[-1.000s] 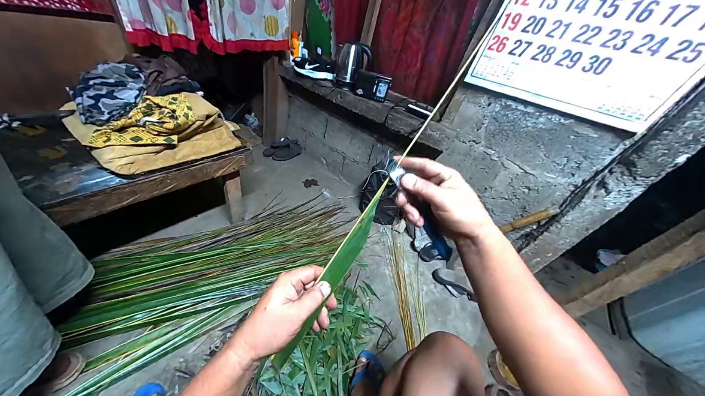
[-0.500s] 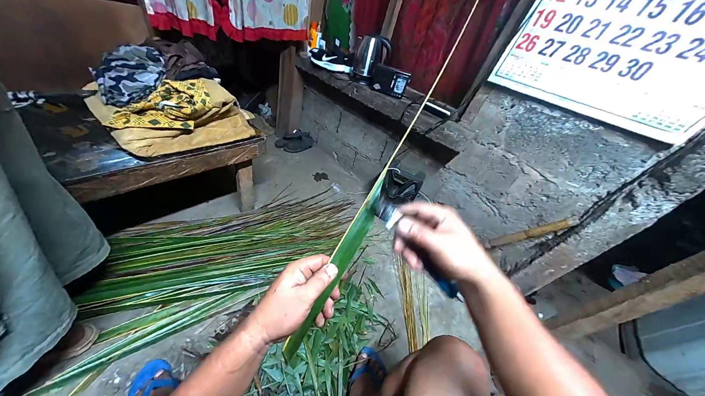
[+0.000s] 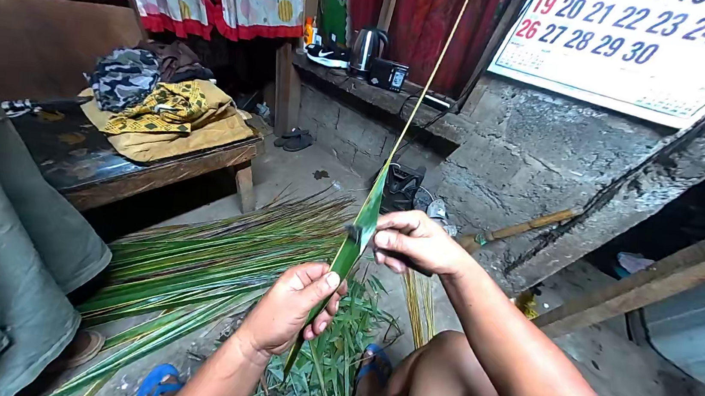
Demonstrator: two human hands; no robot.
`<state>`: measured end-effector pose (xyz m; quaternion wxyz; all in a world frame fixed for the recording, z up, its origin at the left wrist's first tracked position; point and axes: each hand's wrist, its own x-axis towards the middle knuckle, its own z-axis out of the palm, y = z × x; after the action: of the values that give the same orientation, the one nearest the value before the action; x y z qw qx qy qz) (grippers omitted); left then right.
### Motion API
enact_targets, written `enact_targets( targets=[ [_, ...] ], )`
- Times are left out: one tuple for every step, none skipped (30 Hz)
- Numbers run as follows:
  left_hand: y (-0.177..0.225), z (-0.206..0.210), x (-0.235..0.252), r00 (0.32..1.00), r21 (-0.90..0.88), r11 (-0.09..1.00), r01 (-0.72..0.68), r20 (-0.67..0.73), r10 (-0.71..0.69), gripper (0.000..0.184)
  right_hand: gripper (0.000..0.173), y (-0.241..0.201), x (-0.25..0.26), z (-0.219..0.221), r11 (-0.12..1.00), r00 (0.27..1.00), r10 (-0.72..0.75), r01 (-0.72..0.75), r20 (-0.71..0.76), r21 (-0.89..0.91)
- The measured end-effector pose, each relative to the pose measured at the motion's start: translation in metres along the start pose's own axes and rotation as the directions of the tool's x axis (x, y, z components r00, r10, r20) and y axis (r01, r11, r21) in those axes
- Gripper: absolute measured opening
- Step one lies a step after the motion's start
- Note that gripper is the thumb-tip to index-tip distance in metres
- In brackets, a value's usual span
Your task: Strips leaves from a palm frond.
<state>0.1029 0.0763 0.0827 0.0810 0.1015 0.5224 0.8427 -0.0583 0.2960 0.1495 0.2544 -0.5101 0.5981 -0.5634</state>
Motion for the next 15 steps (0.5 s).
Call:
enact_targets(
  targets=[
    [0.0, 0.0, 0.0, 1.0, -0.015, 1.0, 0.014, 0.021, -0.014, 0.025, 0.024, -0.004, 0.003, -0.006, 1.0, 0.999, -0.006, 0.005, -0.047, -0.018],
    [-0.001, 0.0, -0.001, 0.999, -0.026, 0.999, 0.028, 0.035, -0.027, 0.025, 0.023, -0.009, 0.006, -0.013, 0.999, 0.995, -0.012, 0.009, -0.095, -0.033],
    [-0.002, 0.0, -0.001, 0.998, -0.03, 0.999, 0.039, 0.041, -0.037, 0.025, 0.022, -0.015, 0.008, -0.02, 0.999, 0.988, -0.023, 0.016, -0.15, -0.051],
    [-0.003, 0.0, -0.001, 0.998, -0.024, 0.999, 0.049, 0.043, -0.048, 0.024, 0.022, -0.022, 0.01, -0.027, 0.997, 0.975, -0.036, 0.021, -0.221, -0.071],
    [-0.005, 0.0, -0.002, 0.998, -0.011, 0.998, 0.057, 0.039, -0.057, 0.024, 0.022, -0.029, 0.012, -0.034, 0.997, 0.954, -0.053, 0.032, -0.295, -0.076],
    [-0.007, 0.001, -0.002, 0.998, 0.003, 0.998, 0.058, 0.028, -0.058, 0.025, 0.023, -0.037, 0.013, -0.04, 0.996, 0.933, -0.074, 0.051, -0.351, -0.073],
    [-0.008, 0.002, -0.001, 0.999, 0.014, 0.999, 0.052, 0.013, -0.052, 0.025, 0.025, -0.044, 0.013, -0.044, 0.996, 0.919, -0.086, 0.069, -0.384, -0.057],
    [-0.009, 0.002, -0.001, 0.999, 0.028, 0.999, 0.04, -0.006, -0.04, 0.025, 0.029, -0.05, 0.014, -0.044, 0.997, 0.916, -0.074, 0.07, -0.395, -0.025],
    [-0.009, 0.002, 0.0, 1.0, 0.039, 0.999, 0.023, -0.018, -0.022, 0.025, 0.032, -0.052, 0.014, -0.042, 0.999, 0.925, -0.037, 0.043, -0.379, 0.009],
    [-0.008, 0.002, 0.001, 1.0, 0.042, 0.999, 0.012, -0.027, -0.011, 0.025, 0.031, -0.052, 0.014, -0.037, 0.999, 0.936, 0.011, 0.004, -0.351, 0.041],
    [-0.008, 0.002, 0.002, 1.0, 0.041, 0.999, 0.009, -0.029, -0.008, 0.024, 0.028, -0.05, 0.015, -0.031, 0.996, 0.941, 0.051, -0.024, -0.335, 0.085],
    [-0.008, 0.001, 0.002, 1.0, 0.048, 0.999, 0.011, -0.021, -0.01, 0.024, 0.025, -0.046, 0.016, -0.026, 0.992, 0.934, 0.074, -0.034, -0.349, 0.121],
    [-0.008, 0.0, 0.003, 1.0, 0.064, 0.998, 0.019, -0.013, -0.018, 0.024, 0.023, -0.044, 0.017, -0.024, 0.99, 0.915, 0.087, -0.035, -0.393, 0.137],
    [-0.008, 0.0, 0.003, 1.0, 0.084, 0.996, 0.026, -0.013, -0.025, 0.023, 0.022, -0.042, 0.018, -0.024, 0.99, 0.887, 0.096, -0.037, -0.451, 0.138],
    [-0.008, 0.0, 0.003, 0.999, 0.098, 0.995, 0.028, -0.028, -0.026, 0.024, 0.022, -0.04, 0.017, -0.025, 0.99, 0.861, 0.111, -0.049, -0.496, 0.136]
  ],
)
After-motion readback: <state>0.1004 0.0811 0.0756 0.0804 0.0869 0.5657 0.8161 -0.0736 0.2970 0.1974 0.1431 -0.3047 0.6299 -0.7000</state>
